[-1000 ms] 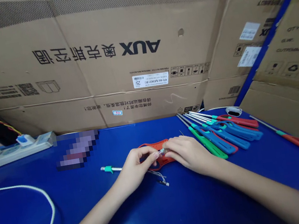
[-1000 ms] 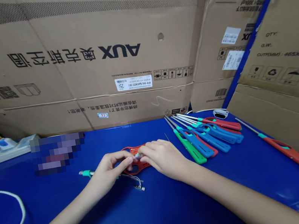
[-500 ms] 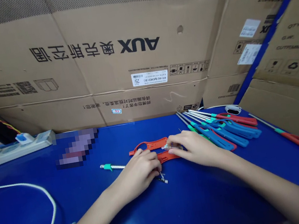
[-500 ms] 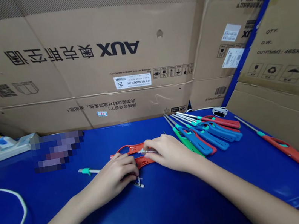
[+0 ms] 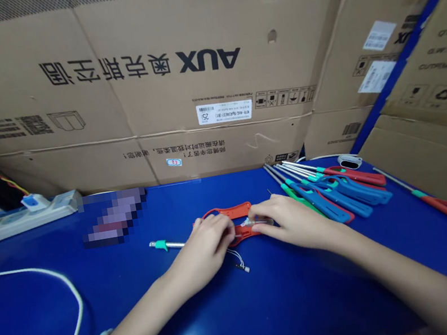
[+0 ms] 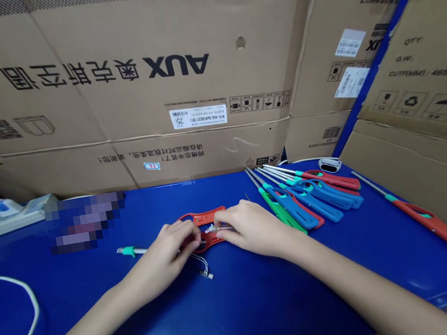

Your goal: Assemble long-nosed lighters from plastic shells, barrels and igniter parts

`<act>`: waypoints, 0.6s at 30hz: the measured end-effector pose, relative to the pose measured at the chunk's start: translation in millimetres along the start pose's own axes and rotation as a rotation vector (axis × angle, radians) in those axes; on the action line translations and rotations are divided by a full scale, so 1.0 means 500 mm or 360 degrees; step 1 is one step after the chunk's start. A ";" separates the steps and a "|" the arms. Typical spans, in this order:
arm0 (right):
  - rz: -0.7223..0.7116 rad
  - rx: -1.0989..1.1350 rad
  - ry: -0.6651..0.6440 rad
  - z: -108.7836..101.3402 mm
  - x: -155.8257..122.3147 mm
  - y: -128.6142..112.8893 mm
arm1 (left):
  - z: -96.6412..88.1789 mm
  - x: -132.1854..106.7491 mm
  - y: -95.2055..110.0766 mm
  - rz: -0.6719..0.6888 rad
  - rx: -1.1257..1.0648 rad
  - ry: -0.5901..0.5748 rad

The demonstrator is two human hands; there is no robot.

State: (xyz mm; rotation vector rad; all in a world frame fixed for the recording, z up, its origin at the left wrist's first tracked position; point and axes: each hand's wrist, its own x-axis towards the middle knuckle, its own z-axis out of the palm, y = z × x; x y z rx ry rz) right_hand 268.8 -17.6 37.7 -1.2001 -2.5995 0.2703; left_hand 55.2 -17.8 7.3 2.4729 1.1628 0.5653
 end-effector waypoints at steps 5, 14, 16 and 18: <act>-0.0048 -0.0031 -0.0067 0.010 0.004 0.001 | 0.000 0.011 -0.006 -0.0236 -0.0443 0.0028; -0.0098 -0.0051 -0.0103 0.023 0.005 0.001 | 0.012 0.015 -0.017 -0.0410 -0.0937 0.0101; -0.0083 -0.0039 -0.0119 0.022 0.005 -0.001 | 0.013 0.015 -0.017 -0.0422 -0.0967 0.0109; -0.0066 -0.0032 -0.0125 0.022 0.005 -0.002 | 0.013 0.014 -0.016 -0.0424 -0.0953 0.0125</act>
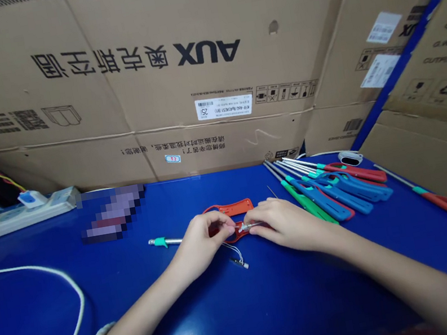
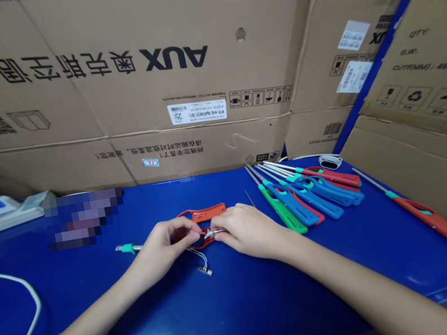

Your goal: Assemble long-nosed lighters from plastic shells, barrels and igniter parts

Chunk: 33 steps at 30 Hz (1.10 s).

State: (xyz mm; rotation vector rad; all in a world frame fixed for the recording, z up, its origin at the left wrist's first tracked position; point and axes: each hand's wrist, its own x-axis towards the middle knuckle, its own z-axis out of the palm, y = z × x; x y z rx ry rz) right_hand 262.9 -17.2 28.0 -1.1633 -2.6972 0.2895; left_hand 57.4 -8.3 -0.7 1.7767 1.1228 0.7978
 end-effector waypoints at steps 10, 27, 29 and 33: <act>-0.0018 0.0025 0.0044 0.002 -0.001 0.002 | 0.003 -0.001 0.001 0.0013 0.0070 -0.0002; -0.0018 -0.0026 0.0035 0.005 0.001 -0.002 | 0.008 -0.005 -0.002 0.0090 0.0103 0.0008; -0.0026 -0.0050 0.0036 0.006 0.002 -0.004 | 0.009 -0.006 -0.005 0.0097 0.0114 -0.0001; -0.0042 -0.0098 0.0028 0.010 0.002 -0.006 | 0.011 -0.009 0.000 0.0129 0.0211 0.0013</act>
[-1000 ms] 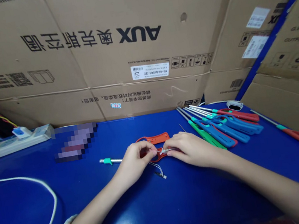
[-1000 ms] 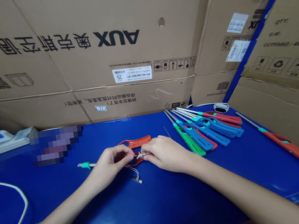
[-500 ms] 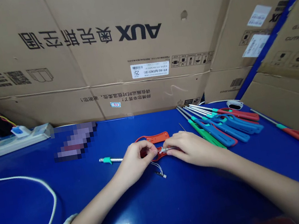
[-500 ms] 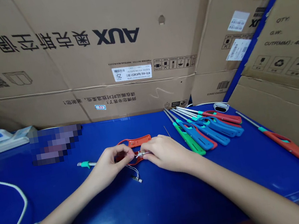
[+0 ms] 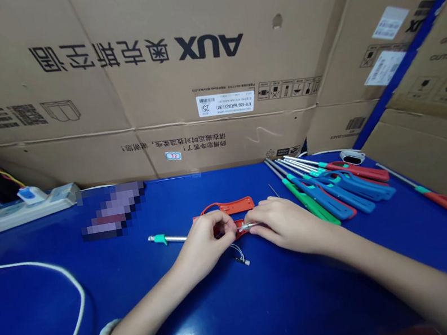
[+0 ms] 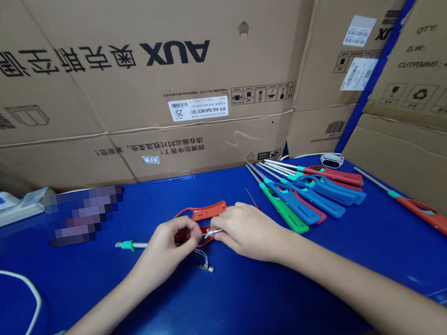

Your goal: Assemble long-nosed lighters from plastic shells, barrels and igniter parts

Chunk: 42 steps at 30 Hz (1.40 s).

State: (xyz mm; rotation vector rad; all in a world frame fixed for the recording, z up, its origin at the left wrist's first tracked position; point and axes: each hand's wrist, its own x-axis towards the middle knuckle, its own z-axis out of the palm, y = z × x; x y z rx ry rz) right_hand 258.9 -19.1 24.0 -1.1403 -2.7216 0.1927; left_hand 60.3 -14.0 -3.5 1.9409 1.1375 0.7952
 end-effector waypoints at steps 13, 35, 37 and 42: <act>-0.0010 -0.0037 -0.0003 0.003 0.000 0.001 | 0.001 -0.003 0.006 0.0120 0.0214 0.0083; 0.0038 0.0024 -0.0034 -0.002 0.000 -0.001 | 0.009 0.000 -0.009 0.0026 -0.0063 0.0025; 0.0041 0.0028 -0.0031 -0.002 0.000 -0.002 | 0.008 -0.001 -0.011 0.0031 -0.0084 0.0027; 0.0044 0.0028 -0.0032 0.000 0.000 -0.001 | 0.008 0.001 -0.011 0.0023 -0.0104 0.0022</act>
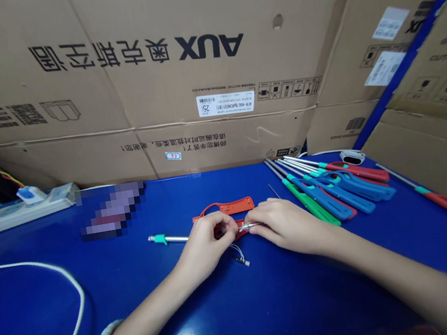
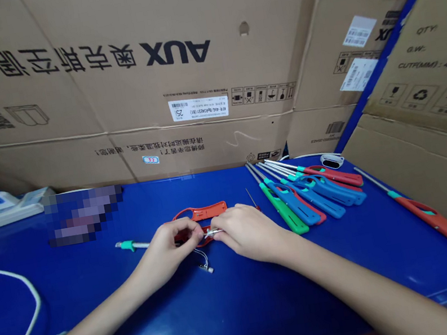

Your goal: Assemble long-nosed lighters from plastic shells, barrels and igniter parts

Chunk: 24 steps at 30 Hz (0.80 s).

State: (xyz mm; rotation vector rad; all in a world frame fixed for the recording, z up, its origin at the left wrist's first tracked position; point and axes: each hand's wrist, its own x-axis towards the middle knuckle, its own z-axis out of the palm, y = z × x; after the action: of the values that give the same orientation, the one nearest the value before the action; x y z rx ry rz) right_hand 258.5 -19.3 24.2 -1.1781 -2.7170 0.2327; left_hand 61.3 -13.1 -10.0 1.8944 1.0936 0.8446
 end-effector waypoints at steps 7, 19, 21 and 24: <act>-0.0009 0.0008 0.0009 0.004 0.001 0.002 | 0.002 -0.001 -0.002 -0.0009 -0.0013 0.0000; -0.0022 0.0002 0.0021 0.006 0.002 0.004 | 0.003 -0.001 -0.005 -0.0013 0.0038 0.0016; -0.0013 0.0002 0.0011 0.007 0.002 0.004 | 0.003 -0.002 -0.005 -0.0009 0.0036 0.0016; 0.0000 -0.0005 0.0009 0.007 0.003 0.003 | 0.004 -0.002 -0.005 -0.0004 0.0027 0.0014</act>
State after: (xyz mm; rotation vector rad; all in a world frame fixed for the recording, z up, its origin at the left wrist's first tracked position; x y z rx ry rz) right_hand 257.7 -17.6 20.5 -1.1776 -2.7136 0.2253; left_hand 61.5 -13.8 -13.5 1.9048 1.1118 0.8457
